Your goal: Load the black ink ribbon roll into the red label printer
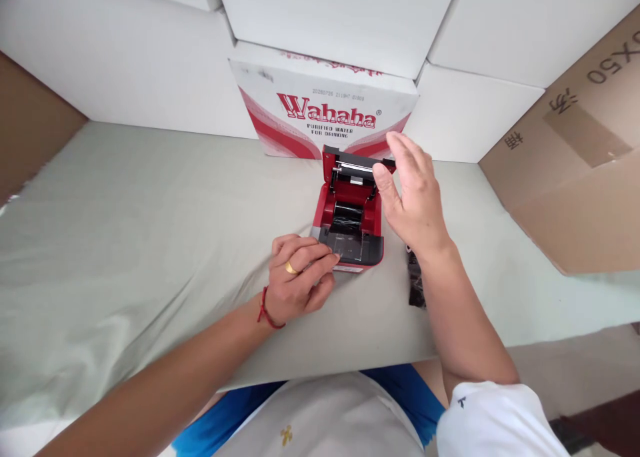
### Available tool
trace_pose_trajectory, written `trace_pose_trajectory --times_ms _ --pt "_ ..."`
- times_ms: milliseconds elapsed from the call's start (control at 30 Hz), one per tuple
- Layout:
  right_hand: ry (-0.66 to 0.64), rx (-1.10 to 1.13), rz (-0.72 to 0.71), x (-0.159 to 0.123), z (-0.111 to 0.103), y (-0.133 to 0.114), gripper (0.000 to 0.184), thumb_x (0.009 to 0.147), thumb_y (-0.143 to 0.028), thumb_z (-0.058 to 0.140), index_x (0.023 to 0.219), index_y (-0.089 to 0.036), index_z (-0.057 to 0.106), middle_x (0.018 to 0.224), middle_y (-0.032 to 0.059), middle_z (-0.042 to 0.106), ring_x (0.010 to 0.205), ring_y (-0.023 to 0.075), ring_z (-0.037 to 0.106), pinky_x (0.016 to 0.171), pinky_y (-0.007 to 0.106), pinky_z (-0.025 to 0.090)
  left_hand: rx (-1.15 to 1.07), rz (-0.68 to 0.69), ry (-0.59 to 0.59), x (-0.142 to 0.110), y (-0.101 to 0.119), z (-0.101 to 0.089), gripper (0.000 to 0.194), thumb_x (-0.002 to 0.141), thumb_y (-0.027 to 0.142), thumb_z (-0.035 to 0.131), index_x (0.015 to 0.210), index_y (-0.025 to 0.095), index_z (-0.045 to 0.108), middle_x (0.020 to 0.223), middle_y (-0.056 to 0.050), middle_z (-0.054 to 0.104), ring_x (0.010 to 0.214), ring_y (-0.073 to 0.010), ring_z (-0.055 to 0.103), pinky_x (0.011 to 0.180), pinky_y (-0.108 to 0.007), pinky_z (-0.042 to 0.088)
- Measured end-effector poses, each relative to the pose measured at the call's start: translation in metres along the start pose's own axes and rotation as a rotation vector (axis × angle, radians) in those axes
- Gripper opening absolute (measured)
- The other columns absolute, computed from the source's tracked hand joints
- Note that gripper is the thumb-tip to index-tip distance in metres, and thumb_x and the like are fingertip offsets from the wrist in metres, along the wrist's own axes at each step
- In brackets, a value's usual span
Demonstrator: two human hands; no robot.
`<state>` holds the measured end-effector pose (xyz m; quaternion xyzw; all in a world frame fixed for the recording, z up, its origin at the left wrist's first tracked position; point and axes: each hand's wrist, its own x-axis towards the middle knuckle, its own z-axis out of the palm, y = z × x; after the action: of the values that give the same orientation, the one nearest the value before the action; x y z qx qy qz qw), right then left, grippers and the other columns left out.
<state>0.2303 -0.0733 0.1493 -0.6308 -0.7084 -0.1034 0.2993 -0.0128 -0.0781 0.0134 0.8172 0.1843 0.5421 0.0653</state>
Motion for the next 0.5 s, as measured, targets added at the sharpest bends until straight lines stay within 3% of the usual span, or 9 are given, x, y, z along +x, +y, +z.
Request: trace_pose_trajectory --times_ms 100,233,367,500 --pt "-0.039 0.039 0.001 0.001 0.009 -0.001 0.061 0.124 -0.06 0.039 0.154 -0.024 0.079 0.152 0.0151 0.079 0.146 0.0326 0.071 0.129 0.056 0.056 -0.034 -0.004 -0.049 -0.005 -0.002 0.0 0.046 0.096 0.022 0.069 0.138 0.037 0.077 0.115 -0.007 0.086 0.107 -0.0325 0.077 0.1 -0.053 0.05" --pt "-0.05 0.087 -0.008 -0.036 0.004 -0.019 0.049 0.124 -0.049 0.045 0.138 -0.027 0.087 0.124 0.0119 0.084 0.117 0.0278 0.075 0.109 0.049 0.064 -0.092 -0.019 -0.033 -0.003 0.0 0.001 0.048 0.098 0.021 0.071 0.142 0.037 0.076 0.117 -0.006 0.086 0.11 -0.0316 0.077 0.099 -0.052 0.051" --pt "-0.082 0.074 -0.11 -0.079 0.003 -0.032 0.039 0.122 -0.036 0.054 0.143 -0.023 0.085 0.129 0.0142 0.083 0.117 0.0282 0.075 0.102 0.049 0.065 -0.084 0.006 0.048 0.007 0.006 0.0 0.039 0.098 0.016 0.074 0.133 0.033 0.078 0.11 -0.005 0.086 0.103 -0.0284 0.075 0.091 -0.048 0.048" --pt "-0.031 0.016 -0.118 -0.096 0.011 -0.038 0.036 0.12 -0.026 0.058 0.146 -0.02 0.082 0.13 0.0148 0.084 0.119 0.0285 0.076 0.102 0.048 0.065 0.009 0.045 0.073 0.011 0.01 -0.001 0.029 0.098 0.018 0.074 0.123 0.032 0.077 0.101 -0.003 0.084 0.096 -0.0267 0.075 0.085 -0.046 0.047"
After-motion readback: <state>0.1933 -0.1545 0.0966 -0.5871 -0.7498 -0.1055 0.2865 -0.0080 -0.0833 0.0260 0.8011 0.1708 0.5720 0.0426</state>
